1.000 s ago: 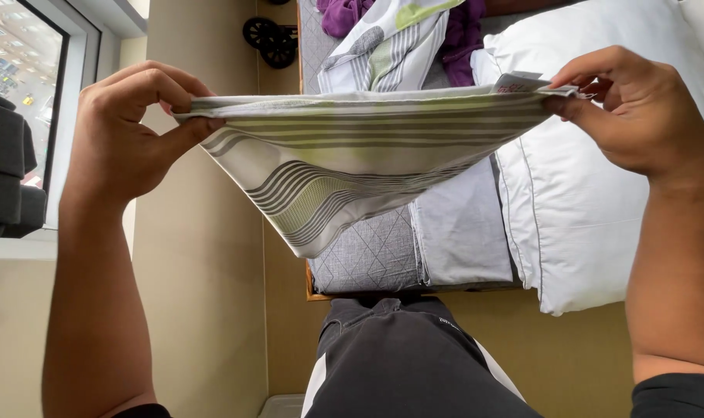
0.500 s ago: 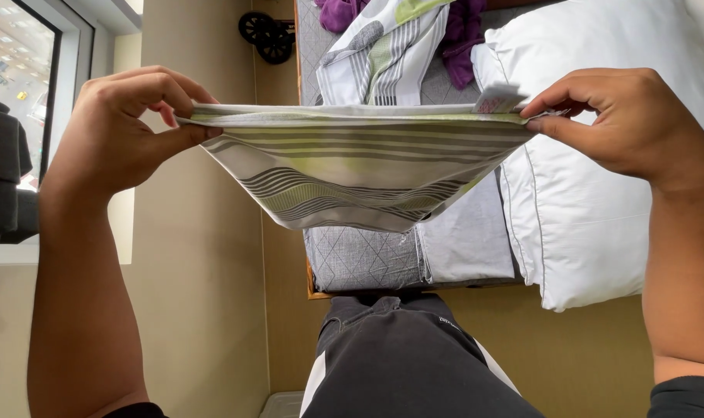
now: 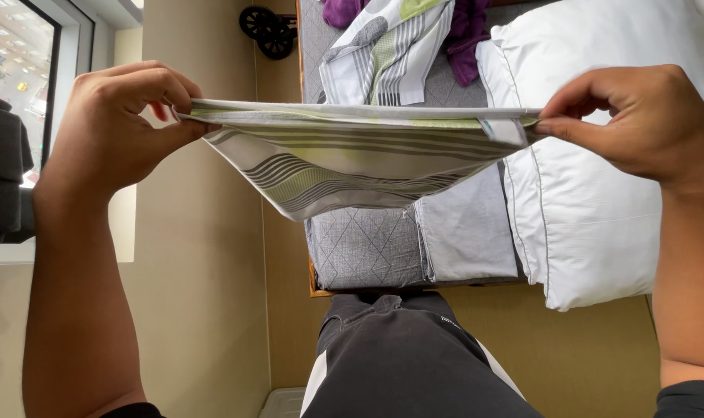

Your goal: Fold pillowcases and a towel on a bed.

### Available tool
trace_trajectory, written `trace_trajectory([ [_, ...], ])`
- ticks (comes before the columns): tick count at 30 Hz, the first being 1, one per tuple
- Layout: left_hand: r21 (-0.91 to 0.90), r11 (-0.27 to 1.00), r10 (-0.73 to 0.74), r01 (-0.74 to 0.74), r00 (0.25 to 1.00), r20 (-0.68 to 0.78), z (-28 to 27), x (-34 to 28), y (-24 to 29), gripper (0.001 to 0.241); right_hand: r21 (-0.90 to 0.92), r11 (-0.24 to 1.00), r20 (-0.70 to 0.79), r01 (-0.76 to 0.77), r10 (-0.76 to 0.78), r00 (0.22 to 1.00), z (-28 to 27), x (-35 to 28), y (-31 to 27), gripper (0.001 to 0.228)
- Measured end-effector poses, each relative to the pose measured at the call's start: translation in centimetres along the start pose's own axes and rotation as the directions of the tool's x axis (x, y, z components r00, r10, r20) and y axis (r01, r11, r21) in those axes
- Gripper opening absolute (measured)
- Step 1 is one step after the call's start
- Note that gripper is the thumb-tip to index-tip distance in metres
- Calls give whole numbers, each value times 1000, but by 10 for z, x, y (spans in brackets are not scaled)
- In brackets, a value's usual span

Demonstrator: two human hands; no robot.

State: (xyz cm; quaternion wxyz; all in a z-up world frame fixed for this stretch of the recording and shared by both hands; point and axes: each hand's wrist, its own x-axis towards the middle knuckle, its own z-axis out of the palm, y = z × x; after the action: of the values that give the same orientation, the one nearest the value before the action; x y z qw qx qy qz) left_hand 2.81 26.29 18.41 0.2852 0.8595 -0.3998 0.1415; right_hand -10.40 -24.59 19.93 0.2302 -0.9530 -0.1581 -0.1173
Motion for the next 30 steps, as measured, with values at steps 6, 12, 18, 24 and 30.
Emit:
trace_trajectory([
  [6,-167,984,-60,53,997,-38,17,4,-33,30,-261,955,51,140,-132,990,-8,18,-5,11],
  [12,-556,824,-195,111,976,-93,25,14,-31,27,-469,838,-74,277,-350,934,3,17,19,16],
  [18,-597,795,-218,102,968,-126,29,11,-29,24,-502,830,-137,244,-355,925,13,26,-5,14],
  [24,-663,747,-129,42,988,-82,30,18,-14,22,-323,932,-179,167,-233,956,25,22,16,11],
  [30,-704,701,-237,112,968,-82,62,5,-53,28,-69,998,-194,4,-17,981,41,28,30,13],
])
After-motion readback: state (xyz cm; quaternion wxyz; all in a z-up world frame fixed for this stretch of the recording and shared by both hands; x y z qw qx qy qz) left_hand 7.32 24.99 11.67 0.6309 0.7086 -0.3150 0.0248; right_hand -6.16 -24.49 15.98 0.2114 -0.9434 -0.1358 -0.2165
